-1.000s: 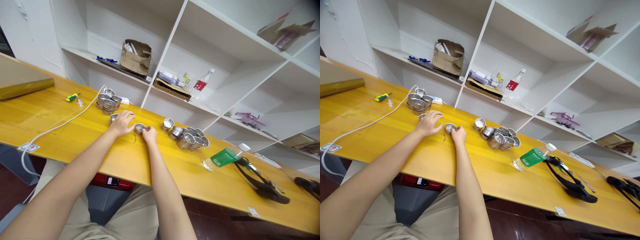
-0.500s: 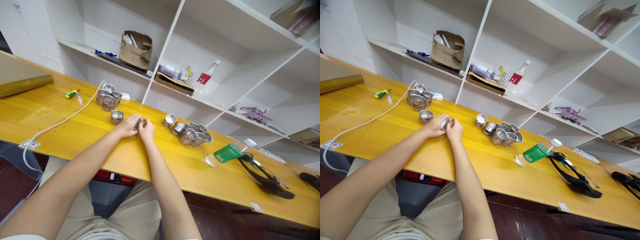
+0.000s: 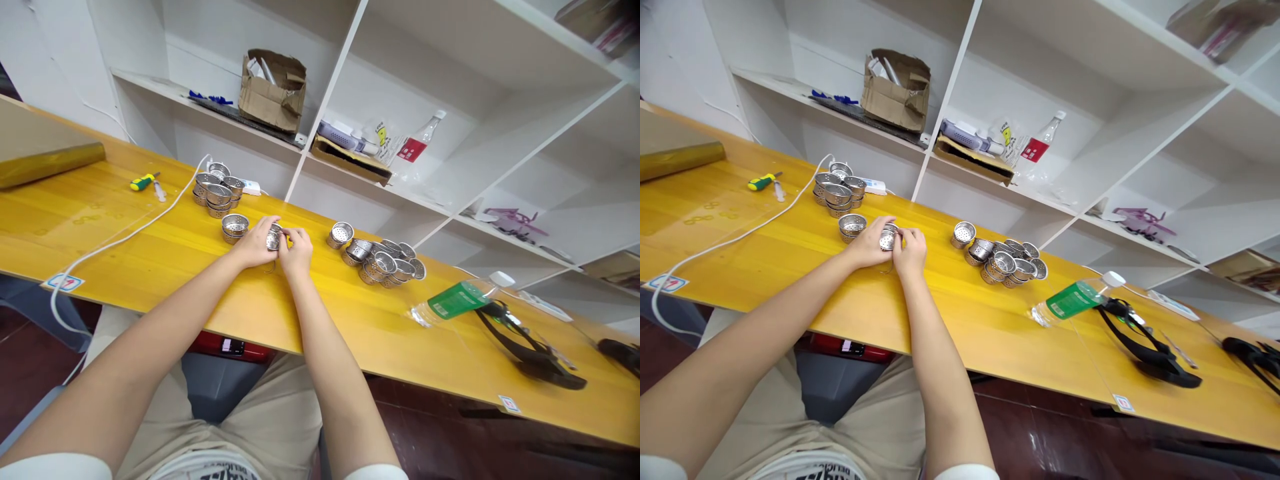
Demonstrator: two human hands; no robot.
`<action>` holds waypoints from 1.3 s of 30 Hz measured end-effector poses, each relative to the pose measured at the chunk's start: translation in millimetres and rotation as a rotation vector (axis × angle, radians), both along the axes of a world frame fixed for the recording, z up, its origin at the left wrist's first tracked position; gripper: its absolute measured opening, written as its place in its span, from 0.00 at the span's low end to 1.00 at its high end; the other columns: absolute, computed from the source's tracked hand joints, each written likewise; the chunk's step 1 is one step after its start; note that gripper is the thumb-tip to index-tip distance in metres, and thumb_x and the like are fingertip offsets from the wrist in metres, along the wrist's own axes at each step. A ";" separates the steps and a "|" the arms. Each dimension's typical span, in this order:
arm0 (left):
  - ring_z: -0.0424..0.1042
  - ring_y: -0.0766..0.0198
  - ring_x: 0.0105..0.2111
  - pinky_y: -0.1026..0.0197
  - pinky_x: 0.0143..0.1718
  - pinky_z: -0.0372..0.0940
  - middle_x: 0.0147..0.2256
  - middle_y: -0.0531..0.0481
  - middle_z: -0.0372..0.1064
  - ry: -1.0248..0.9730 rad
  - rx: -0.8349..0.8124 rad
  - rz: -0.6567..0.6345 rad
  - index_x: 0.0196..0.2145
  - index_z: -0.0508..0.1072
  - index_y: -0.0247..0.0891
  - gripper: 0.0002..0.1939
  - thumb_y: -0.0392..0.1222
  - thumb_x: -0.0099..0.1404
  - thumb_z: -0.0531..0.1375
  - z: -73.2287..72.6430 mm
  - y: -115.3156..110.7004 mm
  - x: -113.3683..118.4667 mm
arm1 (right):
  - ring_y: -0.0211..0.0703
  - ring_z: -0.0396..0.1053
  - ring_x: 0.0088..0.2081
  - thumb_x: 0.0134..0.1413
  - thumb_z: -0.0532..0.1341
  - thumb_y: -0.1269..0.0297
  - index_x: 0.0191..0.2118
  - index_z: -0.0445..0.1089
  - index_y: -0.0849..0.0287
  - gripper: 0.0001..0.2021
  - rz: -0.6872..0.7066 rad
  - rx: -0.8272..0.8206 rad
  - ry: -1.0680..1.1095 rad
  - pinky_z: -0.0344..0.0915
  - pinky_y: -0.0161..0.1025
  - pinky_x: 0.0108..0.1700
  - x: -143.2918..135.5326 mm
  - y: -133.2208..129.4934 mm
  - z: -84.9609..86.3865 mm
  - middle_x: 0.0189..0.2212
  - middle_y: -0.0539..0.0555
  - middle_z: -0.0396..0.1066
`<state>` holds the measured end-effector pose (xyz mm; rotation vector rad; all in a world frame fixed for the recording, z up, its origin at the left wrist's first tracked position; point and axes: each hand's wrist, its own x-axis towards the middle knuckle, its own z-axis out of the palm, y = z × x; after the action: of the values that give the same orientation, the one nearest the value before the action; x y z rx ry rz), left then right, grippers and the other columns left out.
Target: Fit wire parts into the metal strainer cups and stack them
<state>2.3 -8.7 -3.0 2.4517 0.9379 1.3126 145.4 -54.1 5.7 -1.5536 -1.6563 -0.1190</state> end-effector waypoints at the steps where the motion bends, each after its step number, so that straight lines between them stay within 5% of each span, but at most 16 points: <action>1: 0.70 0.47 0.61 0.47 0.64 0.66 0.60 0.36 0.66 -0.013 0.000 0.006 0.65 0.59 0.37 0.39 0.40 0.58 0.66 0.3 0.0 -0.2 | 0.48 0.70 0.51 0.70 0.52 0.64 0.50 0.78 0.57 0.17 0.023 0.000 -0.012 0.64 0.42 0.58 -0.2 -0.5 1.0 0.48 0.60 0.74; 6: 0.70 0.47 0.61 0.47 0.64 0.66 0.62 0.36 0.66 0.019 -0.036 -0.028 0.67 0.58 0.37 0.41 0.38 0.57 0.65 0.6 0.3 -4.1 | 0.48 0.70 0.47 0.68 0.50 0.67 0.51 0.76 0.57 0.17 0.137 -0.058 -0.145 0.65 0.41 0.54 -1.4 -7.0 5.4 0.46 0.60 0.75; 11: 0.71 0.48 0.60 0.47 0.62 0.68 0.60 0.36 0.67 0.100 -0.027 -0.119 0.69 0.56 0.37 0.42 0.39 0.60 0.63 3.3 -0.9 -8.5 | 0.43 0.67 0.35 0.65 0.57 0.61 0.33 0.72 0.57 0.11 0.263 -0.065 -0.155 0.63 0.37 0.43 -4.4 -10.0 4.8 0.34 0.55 0.73; 16: 0.69 0.48 0.62 0.46 0.65 0.64 0.60 0.35 0.67 0.073 0.071 -0.015 0.67 0.58 0.34 0.37 0.35 0.62 0.60 2.0 -1.8 -3.6 | 0.38 0.58 0.27 0.67 0.55 0.51 0.22 0.60 0.55 0.23 0.208 -0.049 0.143 0.57 0.36 0.35 -5.9 -5.1 4.1 0.21 0.48 0.61; 22: 0.70 0.47 0.61 0.45 0.64 0.65 0.59 0.35 0.70 0.099 0.129 -0.032 0.64 0.62 0.35 0.34 0.34 0.60 0.62 0.7 -0.1 -0.2 | 0.35 0.53 0.24 0.60 0.58 0.42 0.19 0.58 0.56 0.26 0.319 -0.165 0.580 0.50 0.34 0.27 -2.9 3.4 1.7 0.19 0.46 0.52; 28: 0.70 0.46 0.61 0.45 0.63 0.65 0.59 0.38 0.70 0.118 0.092 -0.037 0.64 0.63 0.39 0.35 0.35 0.60 0.64 7.0 -1.8 -2.3 | 0.32 0.44 0.20 0.58 0.65 0.47 0.21 0.49 0.52 0.27 0.443 -0.250 1.078 0.48 0.33 0.22 0.0 9.6 6.6 0.17 0.41 0.43; 33: 0.68 0.44 0.61 0.42 0.64 0.63 0.59 0.38 0.69 0.053 0.106 0.091 0.63 0.64 0.38 0.37 0.40 0.58 0.68 15.8 -5.5 -4.9 | 0.33 0.39 0.18 0.69 0.55 0.44 0.24 0.42 0.53 0.28 0.447 -0.159 1.420 0.49 0.30 0.19 13.2 5.4 25.0 0.18 0.40 0.38; 39: 0.64 0.44 0.63 0.43 0.65 0.62 0.60 0.37 0.63 -0.116 0.057 0.538 0.63 0.63 0.41 0.37 0.50 0.61 0.70 27.4 12.6 -33.0 | 0.31 0.41 0.17 0.72 0.54 0.45 0.26 0.49 0.54 0.25 0.450 -0.042 1.567 0.52 0.29 0.20 27.6 5.9 28.9 0.18 0.39 0.43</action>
<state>-30.7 3.9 24.4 2.2092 1.6203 1.6333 172.9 -48.2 34.6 -0.7291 -0.6216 1.0887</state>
